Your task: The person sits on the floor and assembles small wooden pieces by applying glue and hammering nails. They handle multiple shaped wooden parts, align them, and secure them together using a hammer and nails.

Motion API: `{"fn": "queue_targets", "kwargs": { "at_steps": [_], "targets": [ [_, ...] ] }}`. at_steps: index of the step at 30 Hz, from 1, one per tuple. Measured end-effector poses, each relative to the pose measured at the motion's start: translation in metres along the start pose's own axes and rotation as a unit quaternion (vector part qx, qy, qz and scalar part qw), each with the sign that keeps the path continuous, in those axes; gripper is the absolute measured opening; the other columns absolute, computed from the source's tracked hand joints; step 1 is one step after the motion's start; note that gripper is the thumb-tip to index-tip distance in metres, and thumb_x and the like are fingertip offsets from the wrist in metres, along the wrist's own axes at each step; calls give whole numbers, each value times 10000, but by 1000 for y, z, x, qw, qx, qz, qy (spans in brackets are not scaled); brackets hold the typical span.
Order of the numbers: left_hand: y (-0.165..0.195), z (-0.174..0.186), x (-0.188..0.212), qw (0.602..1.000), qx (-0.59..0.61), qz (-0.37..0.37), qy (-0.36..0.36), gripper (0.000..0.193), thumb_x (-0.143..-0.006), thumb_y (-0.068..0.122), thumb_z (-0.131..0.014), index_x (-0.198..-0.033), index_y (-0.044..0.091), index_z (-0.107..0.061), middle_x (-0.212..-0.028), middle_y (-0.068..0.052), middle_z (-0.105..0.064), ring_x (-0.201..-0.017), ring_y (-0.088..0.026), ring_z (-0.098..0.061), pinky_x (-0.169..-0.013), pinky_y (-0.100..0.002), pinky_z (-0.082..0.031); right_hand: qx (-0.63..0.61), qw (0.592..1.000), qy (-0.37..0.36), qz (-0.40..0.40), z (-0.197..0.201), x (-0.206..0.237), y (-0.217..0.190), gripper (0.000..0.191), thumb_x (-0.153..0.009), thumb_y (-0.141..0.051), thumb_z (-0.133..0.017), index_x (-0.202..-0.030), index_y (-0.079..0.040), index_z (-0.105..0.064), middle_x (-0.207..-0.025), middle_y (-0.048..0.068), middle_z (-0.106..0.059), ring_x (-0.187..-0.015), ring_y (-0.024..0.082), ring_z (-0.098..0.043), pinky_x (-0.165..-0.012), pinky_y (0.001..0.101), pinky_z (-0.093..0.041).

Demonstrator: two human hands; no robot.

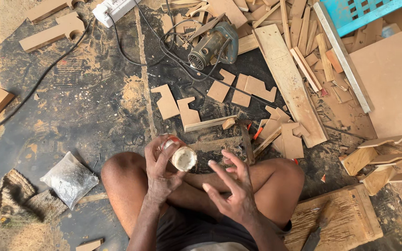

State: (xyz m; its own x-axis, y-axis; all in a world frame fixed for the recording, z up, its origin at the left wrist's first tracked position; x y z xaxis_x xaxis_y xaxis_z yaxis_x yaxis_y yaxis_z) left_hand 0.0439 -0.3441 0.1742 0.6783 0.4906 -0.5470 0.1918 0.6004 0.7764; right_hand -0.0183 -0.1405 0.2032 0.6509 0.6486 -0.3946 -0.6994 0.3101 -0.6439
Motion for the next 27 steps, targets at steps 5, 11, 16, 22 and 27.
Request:
{"fn": "queue_targets", "kwargs": {
  "at_steps": [5, 11, 16, 22, 27],
  "targets": [
    [36, 8, 3, 998, 20, -59, -12, 680, -724, 85, -931, -1326, 138, -621, -1441, -177, -453, -1371, -365, -518, -1094, -442, -544, 98, 992, -34, 72, 4, -22, -55, 664, -780, -456, -885, -1348, -166, -699, -1591, 229, -294, -1440, 421, -354, -1147, 566, -356],
    [57, 13, 6, 993, -54, -105, -14, 672, -685, 153, -936, -1288, 150, -639, -1397, -173, -533, -1327, -391, -517, -1080, -521, -498, 113, 989, -77, 63, -10, -28, -59, 786, -747, -709, -795, -1280, -138, -701, -1642, 261, -224, -1491, 453, -281, -1190, 616, -297],
    [61, 12, 11, 993, -61, -102, -29, 639, -687, 193, -940, -1265, 191, -669, -1392, -129, -537, -1345, -360, -527, -1130, -573, -443, 156, 981, -80, 79, -19, -29, -57, 801, -738, -812, -665, -1174, -149, -772, -1618, 255, -198, -1484, 457, -222, -1148, 677, -242],
    [55, 9, 19, 990, -76, -104, -58, 622, -713, 308, -913, -1280, 214, -675, -1386, -122, -535, -1357, -369, -497, -1177, -644, -366, 163, 980, -89, 70, -21, -24, -54, 667, -789, -764, -657, -1047, -169, -816, -1618, 193, -264, -1486, 407, -243, -1174, 654, -237],
    [53, 5, 24, 989, -86, -100, -71, 599, -745, 343, -888, -1291, 221, -674, -1391, -114, -546, -1373, -358, -498, -1236, -666, -321, 127, 987, -66, 77, -17, -19, -58, 524, -855, -625, -756, -1074, -152, -813, -1601, 156, -350, -1491, 349, -309, -1214, 570, -282]
  ]
}}
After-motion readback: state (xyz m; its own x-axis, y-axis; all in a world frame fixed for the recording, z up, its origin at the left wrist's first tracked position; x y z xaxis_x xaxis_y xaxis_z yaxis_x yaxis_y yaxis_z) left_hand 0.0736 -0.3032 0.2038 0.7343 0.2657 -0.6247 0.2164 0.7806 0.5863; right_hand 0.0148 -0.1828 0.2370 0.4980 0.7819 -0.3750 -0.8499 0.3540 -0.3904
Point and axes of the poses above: each hand's wrist, its own x-axis away from the middle knuckle, its own z-axis out of the back of the hand, y = z × x, the point moved 9 cm from there along -x, towards the middle knuckle
